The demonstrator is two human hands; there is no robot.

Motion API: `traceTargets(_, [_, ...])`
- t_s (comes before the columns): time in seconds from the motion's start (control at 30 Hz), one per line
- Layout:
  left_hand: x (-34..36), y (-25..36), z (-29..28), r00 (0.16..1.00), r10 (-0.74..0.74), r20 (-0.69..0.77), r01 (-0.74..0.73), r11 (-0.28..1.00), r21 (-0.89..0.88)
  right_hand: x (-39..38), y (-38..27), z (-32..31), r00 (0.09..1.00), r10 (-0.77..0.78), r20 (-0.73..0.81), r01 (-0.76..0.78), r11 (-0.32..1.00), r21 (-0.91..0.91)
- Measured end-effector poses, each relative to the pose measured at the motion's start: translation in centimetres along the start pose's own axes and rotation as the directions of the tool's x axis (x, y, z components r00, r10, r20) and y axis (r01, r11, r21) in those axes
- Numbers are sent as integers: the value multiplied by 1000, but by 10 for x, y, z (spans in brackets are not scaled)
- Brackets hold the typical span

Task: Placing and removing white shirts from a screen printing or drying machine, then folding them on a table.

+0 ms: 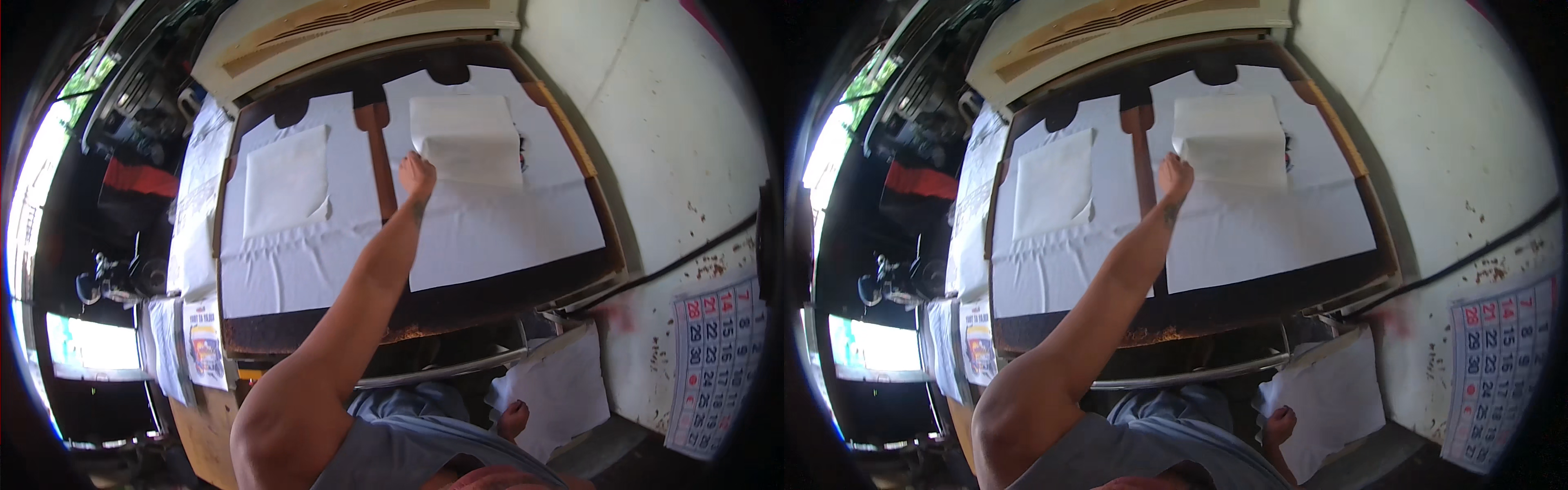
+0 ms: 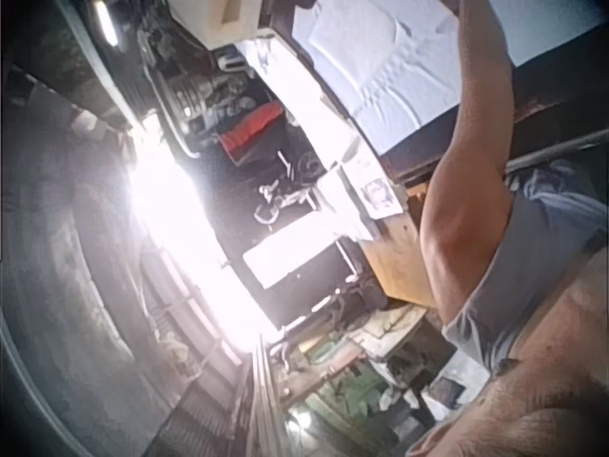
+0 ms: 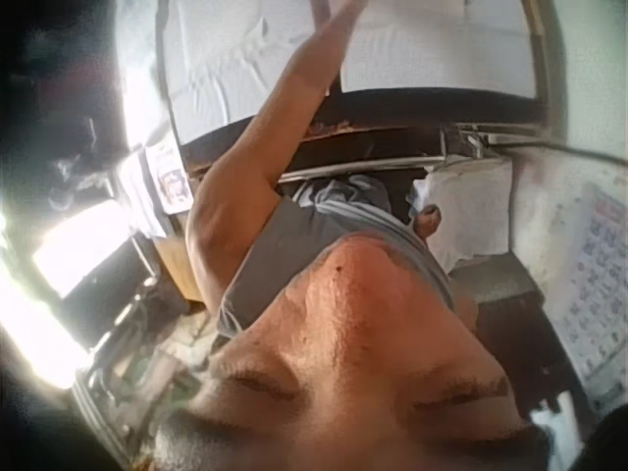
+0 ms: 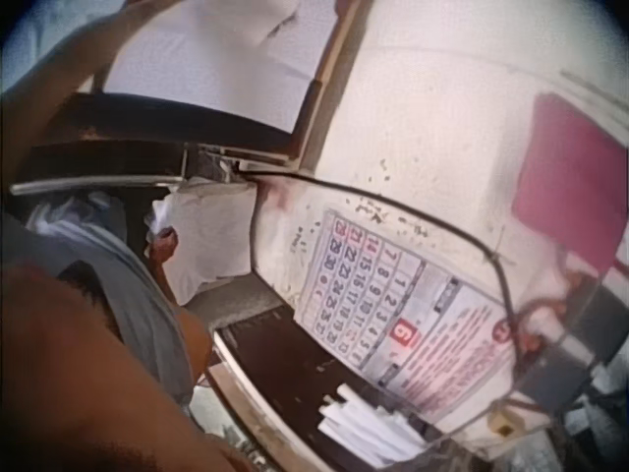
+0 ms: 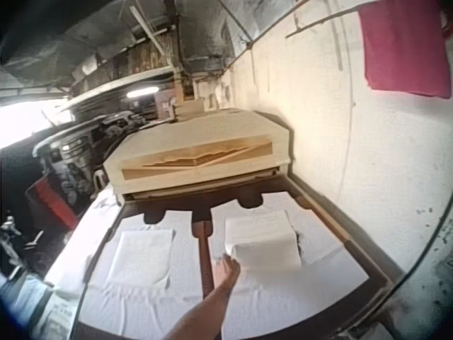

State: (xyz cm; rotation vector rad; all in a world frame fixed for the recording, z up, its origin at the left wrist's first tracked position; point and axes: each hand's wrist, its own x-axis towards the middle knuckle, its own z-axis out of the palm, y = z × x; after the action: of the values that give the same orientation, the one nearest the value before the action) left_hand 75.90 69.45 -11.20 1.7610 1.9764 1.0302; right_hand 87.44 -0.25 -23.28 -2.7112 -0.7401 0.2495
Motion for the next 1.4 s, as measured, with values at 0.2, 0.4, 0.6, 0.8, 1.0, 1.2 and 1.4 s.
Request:
traceTargets(0.2, [71, -142, -162, 967, 97, -235, -87, 995, 52, 1, 20, 7, 994, 104, 43, -102, 994, -41])
traceTargets(0.4, [56, -289, -315, 954, -144, -264, 185, 974, 135, 21, 26, 32, 960, -54, 275, 122, 964, -236])
traceTargets(0.6, [48, -342, -326, 869, -403, -288, 490, 785, 379, 56, 13, 31, 828, -179, 532, 483, 709, -514])
traceTargets(0.8, [62, -361, -345, 906, -416, -78, 423, 885, 193, 60, 18, 44, 688, -127, 714, 715, 284, -639])
traceTargets(1.0, [116, -462, -437, 904, -160, -396, 157, 987, -42, -47, -35, 57, 946, -296, 136, 325, 883, -338])
traceTargets(1.2, [134, -648, -596, 843, -182, -507, 230, 973, 32, -190, -90, 69, 944, -309, 112, 321, 940, -111])
traceTargets(1.4, [109, -794, -658, 812, -376, -446, 449, 891, 64, -267, -112, 85, 740, -512, 436, 592, 804, -61])
